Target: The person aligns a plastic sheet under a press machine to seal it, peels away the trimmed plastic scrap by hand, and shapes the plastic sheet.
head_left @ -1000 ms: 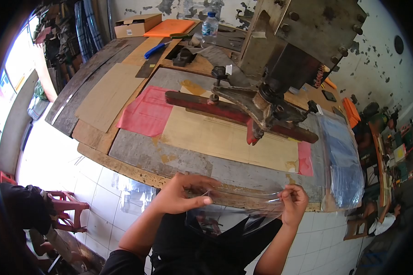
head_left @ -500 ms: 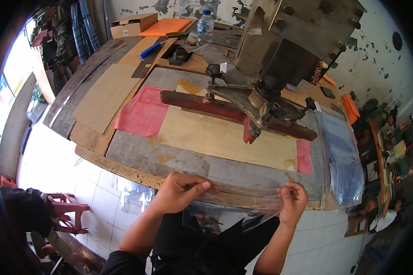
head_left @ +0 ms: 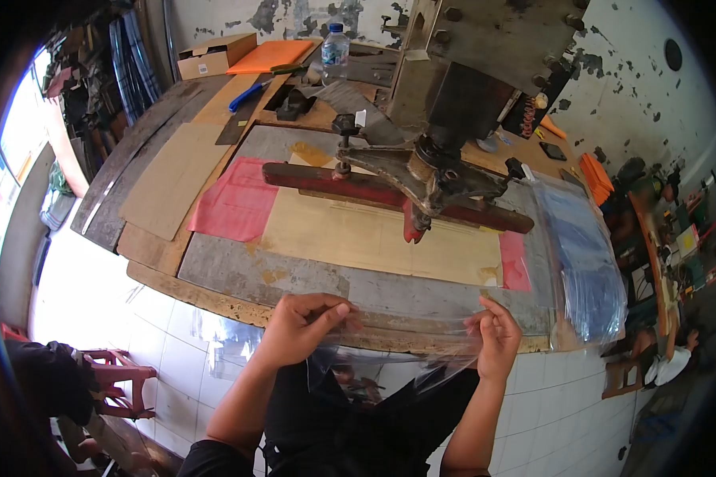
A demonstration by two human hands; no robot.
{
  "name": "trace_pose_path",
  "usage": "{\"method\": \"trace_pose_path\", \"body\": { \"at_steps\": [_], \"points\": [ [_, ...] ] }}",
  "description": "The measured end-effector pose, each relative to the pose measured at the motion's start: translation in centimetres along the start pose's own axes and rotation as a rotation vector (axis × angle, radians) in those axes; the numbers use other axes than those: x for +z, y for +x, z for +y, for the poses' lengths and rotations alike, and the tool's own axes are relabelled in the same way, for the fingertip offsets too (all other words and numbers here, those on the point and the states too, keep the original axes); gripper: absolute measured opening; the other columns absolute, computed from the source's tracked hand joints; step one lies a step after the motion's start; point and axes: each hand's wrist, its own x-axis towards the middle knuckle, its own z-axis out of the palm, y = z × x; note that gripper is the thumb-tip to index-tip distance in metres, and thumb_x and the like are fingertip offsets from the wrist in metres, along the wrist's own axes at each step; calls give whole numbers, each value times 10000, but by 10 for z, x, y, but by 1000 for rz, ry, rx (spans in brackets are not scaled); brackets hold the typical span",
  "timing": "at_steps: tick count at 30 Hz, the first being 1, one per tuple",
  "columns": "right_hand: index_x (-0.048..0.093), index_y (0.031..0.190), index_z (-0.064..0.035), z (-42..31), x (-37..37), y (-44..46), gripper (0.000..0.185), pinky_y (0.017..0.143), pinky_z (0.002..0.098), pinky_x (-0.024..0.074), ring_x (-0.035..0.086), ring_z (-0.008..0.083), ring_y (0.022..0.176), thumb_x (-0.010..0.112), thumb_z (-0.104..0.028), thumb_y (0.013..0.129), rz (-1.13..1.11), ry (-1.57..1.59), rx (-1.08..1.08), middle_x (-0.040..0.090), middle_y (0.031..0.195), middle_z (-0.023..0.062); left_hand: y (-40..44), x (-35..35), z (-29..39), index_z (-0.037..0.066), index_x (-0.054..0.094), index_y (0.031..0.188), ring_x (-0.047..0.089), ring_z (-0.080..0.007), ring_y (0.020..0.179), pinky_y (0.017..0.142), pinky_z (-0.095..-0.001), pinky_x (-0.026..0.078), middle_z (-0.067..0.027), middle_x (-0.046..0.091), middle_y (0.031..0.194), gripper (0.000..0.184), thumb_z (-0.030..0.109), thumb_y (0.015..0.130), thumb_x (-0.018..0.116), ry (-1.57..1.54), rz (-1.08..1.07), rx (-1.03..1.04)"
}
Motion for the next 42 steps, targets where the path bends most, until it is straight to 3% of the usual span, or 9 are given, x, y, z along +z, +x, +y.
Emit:
{"method": "trace_pose_path", "body": {
  "at_steps": [5, 12, 15, 21, 28, 30, 34, 36, 42],
  "points": [
    [688, 1234, 43, -8, 8, -2, 322, 700, 251, 520, 652, 120, 751, 766, -97, 954, -73, -80, 22, 740, 895, 98, 0, -3, 0, -79, 737, 1107, 737, -151, 919, 874, -289, 565, -116, 794, 929, 259, 150, 1047, 635, 50, -9, 10],
    [684, 1129, 26, 6, -2, -4, 240, 691, 253, 520, 647, 116, 733, 776, -103, 949, 98, -7, -37, 740, 896, 93, -4, -3, -1, -66, 686, 1258, 729, -143, 992, 909, -282, 557, -115, 784, 1074, 338, 200, 1054, 643, -112, -41, 88],
    [678, 1123, 20, 8, -5, -5, 246, 688, 248, 514, 644, 113, 731, 781, -120, 949, 128, 50, -22, 737, 900, 88, -6, -6, -1, -62, 666, 1285, 728, -145, 1012, 907, -282, 561, -119, 781, 1083, 360, 215, 1058, 638, 7, -97, 29],
    [684, 1122, 7, 9, -5, -5, 245, 684, 225, 496, 645, 103, 754, 785, -132, 948, 115, 38, -20, 732, 900, 77, -6, -3, -3, -53, 652, 1289, 728, -133, 971, 858, -273, 571, -118, 783, 1072, 353, 224, 1073, 612, -218, -100, -25],
    [672, 1134, -8, 6, -4, -5, 248, 700, 220, 492, 629, 106, 760, 781, -128, 946, 90, 18, -15, 704, 902, 54, -4, -2, -11, -59, 655, 1264, 710, -122, 956, 839, -272, 570, -136, 780, 1078, 352, 236, 1079, 599, -170, -46, -21],
    [671, 1134, -5, 7, -4, -5, 248, 703, 222, 496, 629, 109, 760, 780, -125, 946, 92, 19, -14, 705, 904, 58, -2, -6, -19, -58, 662, 1253, 715, -134, 968, 839, -269, 568, -131, 779, 1072, 344, 232, 1082, 594, 68, -13, 34],
    [667, 1133, 3, 8, -4, -5, 243, 709, 230, 506, 631, 114, 763, 776, -110, 946, 98, 29, -13, 704, 908, 67, -2, -3, -15, -59, 668, 1248, 735, -165, 984, 855, -281, 574, -112, 778, 1062, 327, 213, 1089, 581, 78, 1, 66],
    [665, 1135, 7, 7, -3, -5, 243, 711, 233, 511, 633, 116, 766, 773, -103, 947, 96, 30, -20, 702, 909, 69, -3, -1, -8, -63, 660, 1269, 745, -193, 998, 870, -295, 584, -107, 768, 1107, 323, 192, 1097, 562, -235, -54, -11],
    [659, 1146, 15, 7, -2, -4, 246, 715, 241, 521, 647, 123, 786, 765, -85, 947, 91, 32, -37, 699, 917, 69, -2, -1, -11, -96, 617, 1298, 742, -228, 1010, 883, -336, 602, -174, 744, 1171, 334, 158, 1101, 530, -288, -60, -34]
  ]
}}
